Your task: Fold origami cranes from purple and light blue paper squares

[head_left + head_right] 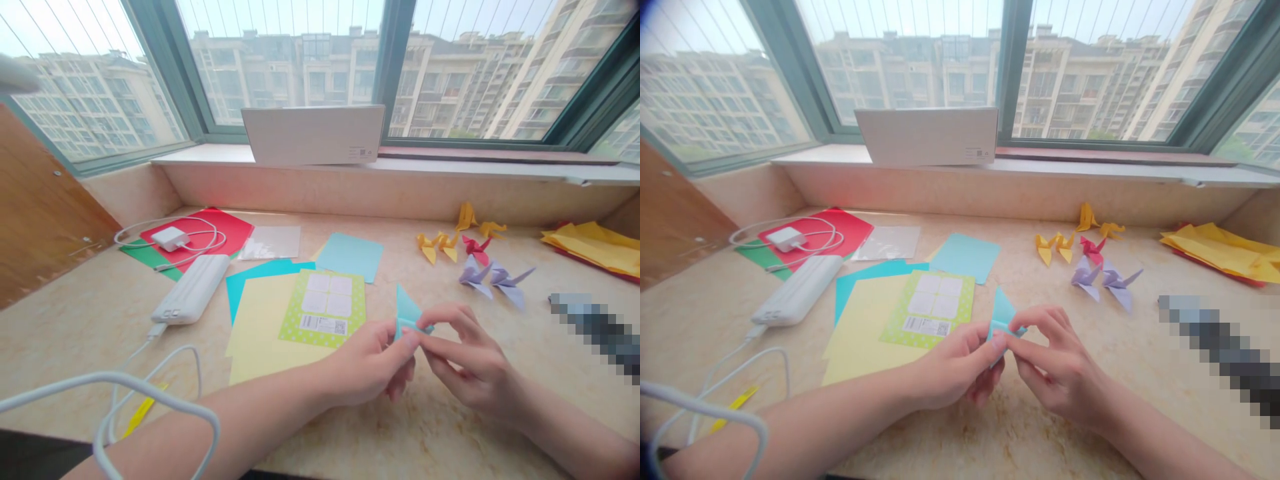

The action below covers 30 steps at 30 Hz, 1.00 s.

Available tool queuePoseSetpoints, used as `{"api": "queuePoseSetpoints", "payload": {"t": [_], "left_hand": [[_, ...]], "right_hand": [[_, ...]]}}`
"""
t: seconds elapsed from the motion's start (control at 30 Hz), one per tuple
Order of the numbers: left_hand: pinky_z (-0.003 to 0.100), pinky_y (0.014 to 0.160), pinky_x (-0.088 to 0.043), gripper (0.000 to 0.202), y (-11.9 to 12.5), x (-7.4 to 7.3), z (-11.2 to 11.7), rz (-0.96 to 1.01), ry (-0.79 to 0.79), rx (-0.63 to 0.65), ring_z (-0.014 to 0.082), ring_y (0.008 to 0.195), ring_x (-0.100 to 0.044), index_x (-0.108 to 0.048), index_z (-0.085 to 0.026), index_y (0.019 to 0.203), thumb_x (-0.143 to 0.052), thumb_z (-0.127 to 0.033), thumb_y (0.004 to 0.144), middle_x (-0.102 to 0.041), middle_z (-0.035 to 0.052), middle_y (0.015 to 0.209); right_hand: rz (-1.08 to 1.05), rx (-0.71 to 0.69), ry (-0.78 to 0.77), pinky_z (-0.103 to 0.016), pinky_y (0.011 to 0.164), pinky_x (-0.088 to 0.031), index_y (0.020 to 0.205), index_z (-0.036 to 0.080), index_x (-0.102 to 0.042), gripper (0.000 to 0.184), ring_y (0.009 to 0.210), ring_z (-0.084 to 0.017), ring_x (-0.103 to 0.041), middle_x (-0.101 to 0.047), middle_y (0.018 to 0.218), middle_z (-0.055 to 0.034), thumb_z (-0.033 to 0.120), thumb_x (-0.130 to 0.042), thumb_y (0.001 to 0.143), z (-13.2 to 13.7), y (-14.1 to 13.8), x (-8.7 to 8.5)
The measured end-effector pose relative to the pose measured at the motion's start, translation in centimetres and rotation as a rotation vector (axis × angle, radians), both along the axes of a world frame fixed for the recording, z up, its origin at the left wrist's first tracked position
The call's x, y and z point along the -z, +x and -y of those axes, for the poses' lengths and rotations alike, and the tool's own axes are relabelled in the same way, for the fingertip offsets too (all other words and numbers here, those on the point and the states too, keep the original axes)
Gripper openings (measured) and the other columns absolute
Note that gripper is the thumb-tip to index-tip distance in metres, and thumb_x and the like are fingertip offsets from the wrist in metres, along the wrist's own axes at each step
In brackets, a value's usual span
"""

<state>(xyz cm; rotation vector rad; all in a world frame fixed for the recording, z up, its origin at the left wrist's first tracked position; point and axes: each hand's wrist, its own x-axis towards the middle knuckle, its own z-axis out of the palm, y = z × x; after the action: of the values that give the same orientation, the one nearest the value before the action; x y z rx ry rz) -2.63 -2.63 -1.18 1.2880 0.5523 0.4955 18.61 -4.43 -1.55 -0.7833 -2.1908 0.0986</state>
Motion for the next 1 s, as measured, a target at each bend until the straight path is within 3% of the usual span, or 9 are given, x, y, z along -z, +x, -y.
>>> {"api": "queuePoseSetpoints", "payload": {"t": [0.17, 0.27, 0.43, 0.57, 0.77, 0.87, 1.0], "left_hand": [[0.018, 0.044, -0.035, 0.035, 0.1, 0.0, 0.1, -0.017, 0.024, -0.023, 0.0050, 0.047, -0.047, -0.042, -0.019, 0.089, -0.042, -0.053, 0.098, -0.042, -0.0060, 0.069], [0.019, 0.044, -0.034, 0.032, 0.0, -0.1, 0.0, -0.054, 0.062, -0.054, 0.0048, 0.044, -0.042, -0.043, -0.019, 0.091, -0.039, -0.049, 0.099, -0.037, -0.0079, 0.064], [0.019, 0.045, -0.033, 0.034, -0.2, -0.3, -0.1, -0.084, 0.114, -0.027, 0.0069, 0.042, -0.039, -0.049, -0.015, 0.113, -0.042, -0.046, 0.099, -0.039, -0.0092, 0.052], [0.019, 0.043, -0.034, 0.034, -0.1, -0.1, 0.0, -0.042, 0.095, -0.021, 0.0057, 0.041, -0.039, -0.048, -0.017, 0.110, -0.040, -0.048, 0.100, -0.038, -0.0091, 0.058], [0.017, 0.041, -0.033, 0.036, 0.0, -0.2, 0.0, -0.129, 0.122, -0.029, 0.0036, 0.041, -0.045, -0.044, -0.018, 0.088, -0.032, -0.049, 0.102, -0.043, -0.0073, 0.063], [0.016, 0.039, -0.033, 0.039, 0.0, -0.1, 0.0, -0.158, 0.137, -0.020, 0.0041, 0.040, -0.047, -0.047, -0.018, 0.094, -0.029, -0.051, 0.102, -0.048, -0.0068, 0.062], [0.016, 0.036, -0.033, 0.040, 0.3, 0.8, -0.1, -0.133, 0.125, -0.091, 0.0049, 0.038, -0.051, -0.045, -0.018, 0.104, -0.028, -0.055, 0.101, -0.058, -0.0037, 0.070]], "right_hand": [[-0.039, 0.019, -0.004, -0.043, 0.082, -0.047, 0.135, 0.032, -0.058, 0.061, 0.097, -0.025, -0.059, -0.062, 0.104, -0.0068, 0.001, -0.059, 0.083, 0.0, 0.2, -0.1], [-0.095, 0.073, -0.056, -0.040, 0.083, -0.047, 0.124, 0.034, -0.064, 0.050, 0.098, -0.023, -0.058, -0.060, 0.106, -0.0056, 0.003, -0.062, 0.085, 0.0, 0.0, -0.2], [-0.240, 0.133, -0.268, -0.037, 0.088, -0.050, 0.107, 0.033, -0.069, 0.026, 0.105, -0.021, -0.058, -0.053, 0.118, -0.0051, 0.015, -0.065, 0.089, -0.3, -0.3, 0.5], [-0.337, 0.130, -0.478, -0.036, 0.091, -0.050, 0.102, 0.031, -0.069, 0.014, 0.110, -0.023, -0.059, -0.056, 0.119, -0.0046, 0.025, -0.067, 0.089, -0.4, -0.4, 0.9], [-0.409, 0.114, -0.788, -0.032, 0.079, -0.053, 0.102, 0.027, -0.069, 0.016, 0.086, -0.019, -0.066, -0.069, 0.091, -0.0024, 0.037, -0.065, 0.090, -0.1, -0.4, -0.1], [-0.465, 0.084, -0.850, -0.030, 0.077, -0.053, 0.095, 0.025, -0.072, 0.015, 0.081, -0.017, -0.066, -0.070, 0.084, -0.0014, 0.038, -0.065, 0.091, -0.1, -0.6, -0.6], [-0.555, 0.196, -0.844, -0.026, 0.072, -0.054, 0.093, 0.024, -0.071, 0.018, 0.075, -0.016, -0.066, -0.070, 0.080, -0.0009, 0.038, -0.075, 0.082, -0.1, -0.9, -0.4]]}}
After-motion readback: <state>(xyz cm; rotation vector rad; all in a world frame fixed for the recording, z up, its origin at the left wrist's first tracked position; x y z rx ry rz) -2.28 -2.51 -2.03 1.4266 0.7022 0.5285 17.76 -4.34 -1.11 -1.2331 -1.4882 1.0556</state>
